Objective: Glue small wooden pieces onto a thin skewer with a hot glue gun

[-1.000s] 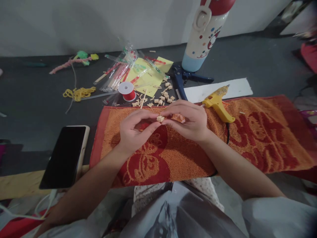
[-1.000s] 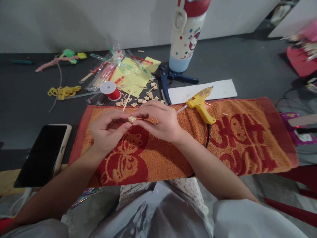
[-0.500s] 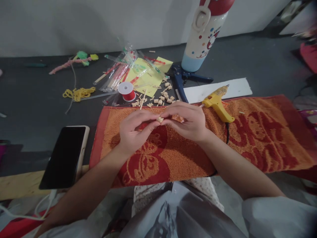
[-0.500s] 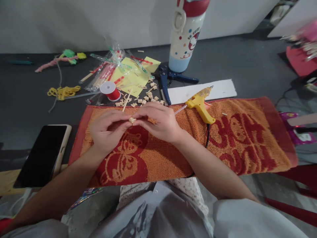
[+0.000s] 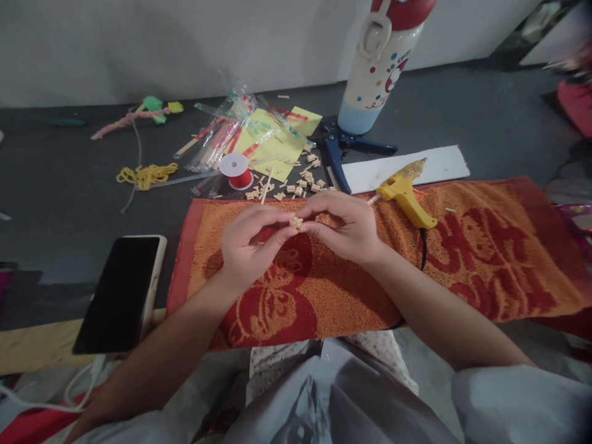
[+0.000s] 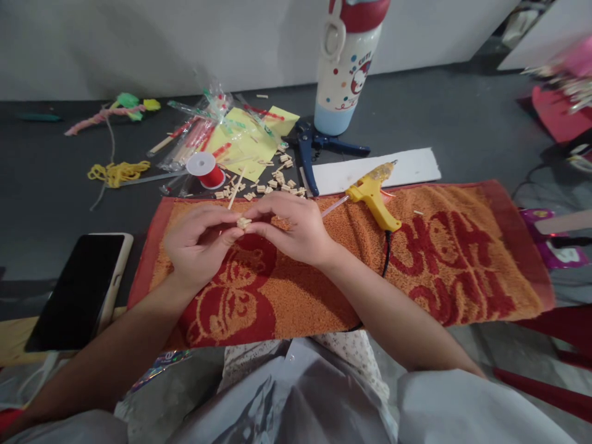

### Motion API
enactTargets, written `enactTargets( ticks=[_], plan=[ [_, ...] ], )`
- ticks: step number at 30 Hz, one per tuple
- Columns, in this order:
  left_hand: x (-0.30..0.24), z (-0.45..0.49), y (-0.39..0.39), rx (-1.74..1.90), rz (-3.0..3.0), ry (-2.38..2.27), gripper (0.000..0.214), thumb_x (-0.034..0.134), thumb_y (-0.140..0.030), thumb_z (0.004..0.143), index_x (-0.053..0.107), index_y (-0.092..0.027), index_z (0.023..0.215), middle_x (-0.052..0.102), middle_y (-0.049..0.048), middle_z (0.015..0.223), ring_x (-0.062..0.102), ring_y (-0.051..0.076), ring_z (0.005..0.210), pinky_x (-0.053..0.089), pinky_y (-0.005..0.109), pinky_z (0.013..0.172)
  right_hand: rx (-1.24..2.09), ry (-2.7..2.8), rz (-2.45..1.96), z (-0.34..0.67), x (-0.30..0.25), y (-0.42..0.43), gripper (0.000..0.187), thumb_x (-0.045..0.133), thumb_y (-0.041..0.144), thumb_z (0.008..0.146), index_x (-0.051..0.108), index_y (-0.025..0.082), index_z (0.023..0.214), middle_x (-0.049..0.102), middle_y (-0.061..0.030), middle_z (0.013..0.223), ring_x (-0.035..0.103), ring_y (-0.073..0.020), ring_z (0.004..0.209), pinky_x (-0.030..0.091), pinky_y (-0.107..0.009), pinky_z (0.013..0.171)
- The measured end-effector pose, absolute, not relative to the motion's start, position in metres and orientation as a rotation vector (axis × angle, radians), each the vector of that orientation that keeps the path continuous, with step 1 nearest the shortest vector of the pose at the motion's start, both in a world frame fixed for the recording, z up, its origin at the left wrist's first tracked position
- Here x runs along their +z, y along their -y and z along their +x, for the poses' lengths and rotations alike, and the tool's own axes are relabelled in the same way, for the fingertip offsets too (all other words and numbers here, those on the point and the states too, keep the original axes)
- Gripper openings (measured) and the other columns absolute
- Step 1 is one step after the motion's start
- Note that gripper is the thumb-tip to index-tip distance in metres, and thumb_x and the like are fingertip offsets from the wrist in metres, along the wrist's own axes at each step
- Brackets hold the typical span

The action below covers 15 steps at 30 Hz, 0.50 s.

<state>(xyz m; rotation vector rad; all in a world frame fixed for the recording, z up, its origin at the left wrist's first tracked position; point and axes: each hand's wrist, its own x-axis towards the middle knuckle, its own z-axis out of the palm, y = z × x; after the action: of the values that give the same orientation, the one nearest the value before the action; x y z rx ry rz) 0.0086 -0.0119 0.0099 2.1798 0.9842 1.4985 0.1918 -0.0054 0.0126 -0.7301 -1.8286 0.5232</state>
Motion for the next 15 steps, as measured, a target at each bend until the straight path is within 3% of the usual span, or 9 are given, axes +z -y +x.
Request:
enactTargets(
  ticks=[8, 15],
  plan=[
    [0.0075, 0.0099, 0.0120, 1.540, 2.090, -1.032, 0.007, 0.073, -0.023, 0.079, 0.071, -0.022, 0.086, 0.072, 0.0005, 0.079, 0.066, 0.012, 0.073, 0.054, 0.025, 0.069, 0.683, 1.741, -0.728, 0.1884, 0.0073, 0.0055, 0.013, 0.070, 0.029, 0.084, 0.070, 0.017, 0.089, 0.073, -0.0028, 0.083, 0.066, -0.0109, 0.074, 0.053, -0.026, 0.070],
    [0.0086, 0.0097, 0.0110, 1.573, 2.172, -0.976, 0.011, 0.073, -0.013, 0.077, 0.074, -0.021, 0.085, 0.074, 0.0000, 0.080, 0.067, 0.010, 0.072, 0.054, 0.023, 0.069, 0.471, 1.866, -0.713, 0.1935, 0.0093, 0.0030, 0.012, 0.067, 0.029, 0.085, 0.069, 0.017, 0.090, 0.071, -0.0040, 0.082, 0.065, -0.0123, 0.075, 0.054, -0.027, 0.070]
  ],
)
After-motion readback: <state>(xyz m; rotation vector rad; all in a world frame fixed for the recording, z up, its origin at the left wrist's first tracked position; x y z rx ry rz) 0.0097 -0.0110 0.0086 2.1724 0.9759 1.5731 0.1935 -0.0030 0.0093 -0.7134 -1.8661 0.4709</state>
